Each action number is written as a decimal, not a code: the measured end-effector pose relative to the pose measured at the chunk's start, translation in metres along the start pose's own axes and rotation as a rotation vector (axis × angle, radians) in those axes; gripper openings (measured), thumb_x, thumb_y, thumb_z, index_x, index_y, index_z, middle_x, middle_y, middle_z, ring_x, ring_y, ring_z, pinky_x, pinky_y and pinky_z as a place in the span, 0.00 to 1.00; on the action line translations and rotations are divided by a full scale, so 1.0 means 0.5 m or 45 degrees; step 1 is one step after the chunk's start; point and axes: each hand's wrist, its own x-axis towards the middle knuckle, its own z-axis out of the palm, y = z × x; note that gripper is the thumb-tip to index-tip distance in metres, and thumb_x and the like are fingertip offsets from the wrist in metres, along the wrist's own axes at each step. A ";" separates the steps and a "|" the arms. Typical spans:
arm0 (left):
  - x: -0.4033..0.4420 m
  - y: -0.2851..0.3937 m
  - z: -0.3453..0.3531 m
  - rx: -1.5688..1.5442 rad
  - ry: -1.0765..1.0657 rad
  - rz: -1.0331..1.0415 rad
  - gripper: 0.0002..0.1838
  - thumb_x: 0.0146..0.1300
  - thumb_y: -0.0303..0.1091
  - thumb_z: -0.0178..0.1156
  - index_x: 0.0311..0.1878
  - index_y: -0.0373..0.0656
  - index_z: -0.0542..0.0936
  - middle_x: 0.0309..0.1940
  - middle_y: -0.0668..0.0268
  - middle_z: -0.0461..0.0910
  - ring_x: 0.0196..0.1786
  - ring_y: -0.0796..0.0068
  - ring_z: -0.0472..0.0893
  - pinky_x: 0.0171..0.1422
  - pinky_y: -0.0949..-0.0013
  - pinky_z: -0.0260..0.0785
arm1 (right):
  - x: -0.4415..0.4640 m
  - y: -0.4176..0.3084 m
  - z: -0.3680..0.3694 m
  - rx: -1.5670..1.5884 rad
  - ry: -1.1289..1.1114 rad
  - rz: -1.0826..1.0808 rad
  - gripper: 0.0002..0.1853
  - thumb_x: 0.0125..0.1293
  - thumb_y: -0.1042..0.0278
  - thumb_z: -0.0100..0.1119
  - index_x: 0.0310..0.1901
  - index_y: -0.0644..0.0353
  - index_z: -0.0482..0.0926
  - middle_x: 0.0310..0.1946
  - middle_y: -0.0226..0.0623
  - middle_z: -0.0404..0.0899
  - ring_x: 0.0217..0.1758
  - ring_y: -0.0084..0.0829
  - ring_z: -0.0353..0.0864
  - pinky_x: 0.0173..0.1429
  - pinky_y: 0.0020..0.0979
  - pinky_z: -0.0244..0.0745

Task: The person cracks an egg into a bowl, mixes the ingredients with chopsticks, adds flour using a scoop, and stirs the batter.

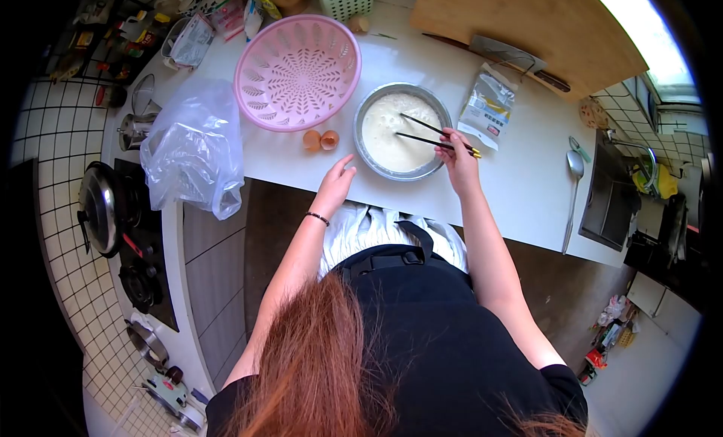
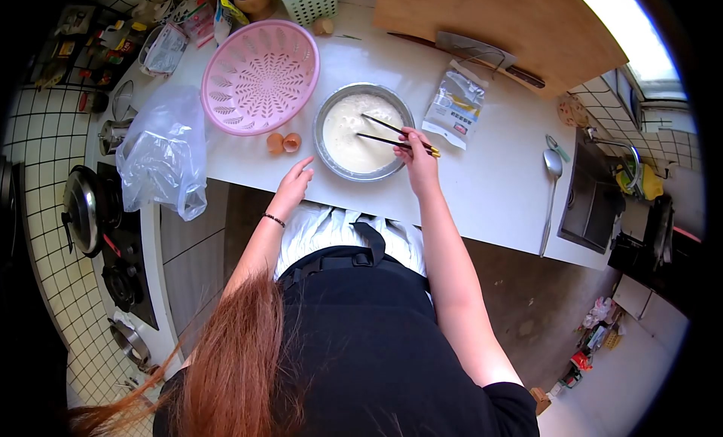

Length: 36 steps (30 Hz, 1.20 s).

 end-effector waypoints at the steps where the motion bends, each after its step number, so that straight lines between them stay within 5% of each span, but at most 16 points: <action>1: 0.002 -0.004 -0.002 0.001 0.000 -0.005 0.24 0.64 0.37 0.50 0.62 0.38 0.67 0.29 0.69 0.71 0.30 0.82 0.68 0.37 0.78 0.64 | 0.003 0.012 0.007 0.066 -0.005 0.017 0.15 0.68 0.63 0.47 0.48 0.66 0.73 0.35 0.36 0.75 0.35 0.28 0.77 0.42 0.26 0.75; 23: 0.003 -0.015 -0.035 -0.009 0.003 -0.021 0.24 0.64 0.37 0.50 0.61 0.38 0.67 0.30 0.68 0.72 0.31 0.82 0.69 0.39 0.78 0.64 | 0.006 -0.029 -0.058 0.563 0.166 0.050 0.11 0.64 0.70 0.49 0.40 0.70 0.75 0.31 0.42 0.78 0.34 0.32 0.78 0.42 0.30 0.76; 33: 0.022 -0.022 -0.042 0.035 -0.037 0.105 0.23 0.64 0.37 0.49 0.60 0.37 0.68 0.36 0.62 0.77 0.37 0.76 0.74 0.45 0.74 0.67 | -0.014 -0.021 0.053 -0.234 0.032 -0.204 0.15 0.68 0.64 0.48 0.44 0.68 0.76 0.29 0.34 0.75 0.29 0.24 0.76 0.36 0.22 0.74; 36: 0.025 -0.021 -0.046 0.029 -0.042 0.183 0.23 0.64 0.37 0.49 0.59 0.36 0.68 0.41 0.58 0.78 0.42 0.73 0.76 0.49 0.72 0.67 | -0.026 -0.013 0.073 -0.185 -0.071 0.019 0.15 0.68 0.64 0.48 0.45 0.69 0.76 0.31 0.37 0.76 0.32 0.26 0.77 0.41 0.25 0.74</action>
